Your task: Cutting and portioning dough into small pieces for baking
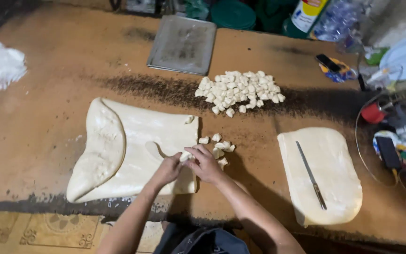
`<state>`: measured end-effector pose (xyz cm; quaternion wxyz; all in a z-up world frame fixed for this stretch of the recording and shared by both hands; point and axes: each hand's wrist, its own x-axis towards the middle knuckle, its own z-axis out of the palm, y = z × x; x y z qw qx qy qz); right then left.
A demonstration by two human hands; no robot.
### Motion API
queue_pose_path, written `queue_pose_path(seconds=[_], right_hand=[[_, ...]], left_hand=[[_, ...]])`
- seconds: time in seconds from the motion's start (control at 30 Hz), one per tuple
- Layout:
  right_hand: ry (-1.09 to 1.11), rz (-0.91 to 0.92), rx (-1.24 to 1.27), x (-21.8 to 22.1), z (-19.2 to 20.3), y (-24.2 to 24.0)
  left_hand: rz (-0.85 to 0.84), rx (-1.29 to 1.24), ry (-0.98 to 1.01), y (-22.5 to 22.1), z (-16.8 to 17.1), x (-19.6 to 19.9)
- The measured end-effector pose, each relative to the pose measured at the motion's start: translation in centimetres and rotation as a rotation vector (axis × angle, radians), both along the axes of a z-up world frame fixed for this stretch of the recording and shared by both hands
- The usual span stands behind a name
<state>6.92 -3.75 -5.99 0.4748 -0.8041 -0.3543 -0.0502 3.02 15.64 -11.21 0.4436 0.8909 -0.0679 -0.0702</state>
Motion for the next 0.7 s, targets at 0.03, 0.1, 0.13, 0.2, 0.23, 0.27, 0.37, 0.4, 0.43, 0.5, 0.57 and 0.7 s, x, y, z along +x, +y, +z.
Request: queue_pose_path(seconds=[0.03,0.1,0.13,0.2,0.23,0.27,0.37,0.4,0.43,0.5,0.57,0.7], right_hand=[[-0.001,-0.015,0.01,0.1,0.0,-0.5],[-0.093,-0.067,0.129,-0.5,-0.3,-1.3],[-0.094,-0.064,0.129,-0.7,-0.5,-1.4],[-0.118,-0.093,0.15,-0.7,-0.6,-1.7],[-0.126,-0.108,0.152,-0.6,-2.2,-1.8],[-0.055,-0.185,0.121,-0.9,-3.8,-2.1],[-0.081,-0.332,-0.08,-0.3,-5.2,-3.3],[-0.177,-0.409,-0.253,0.6,-4.9,-4.1],[-0.18,-0.424,-0.259,2.0,-6.0,-4.5],[0.25,-0.407,-0.509,2.6,-9.0,-5.2],[0.258,-0.394,-0.432,0.0,0.2,-2.9],[0.355,-0.257,-0.108,-1.7,1.3,0.4]], left_hand=[[-0.015,0.01,-0.001,-0.7,2.5,0.5],[-0.127,0.093,-0.197,-2.2,7.0,-0.2],[-0.125,0.093,-0.198,-2.5,5.7,-0.4],[-0.065,-0.227,-0.142,-2.9,3.5,-0.1],[-0.081,-0.225,-0.146,-4.5,4.5,-0.5],[-0.062,-0.212,-0.166,-6.1,5.3,-1.6],[-0.093,-0.031,-0.191,-6.3,2.5,-2.7],[-0.148,0.135,-0.197,-5.8,0.8,-2.1],[-0.162,0.129,-0.202,-6.2,3.6,-2.0],[-0.28,-0.244,-0.167,-6.5,8.8,-3.7],[-0.24,-0.245,-0.175,-3.5,3.7,-0.1],[-0.296,-0.234,-0.032,-1.6,5.2,1.2]])
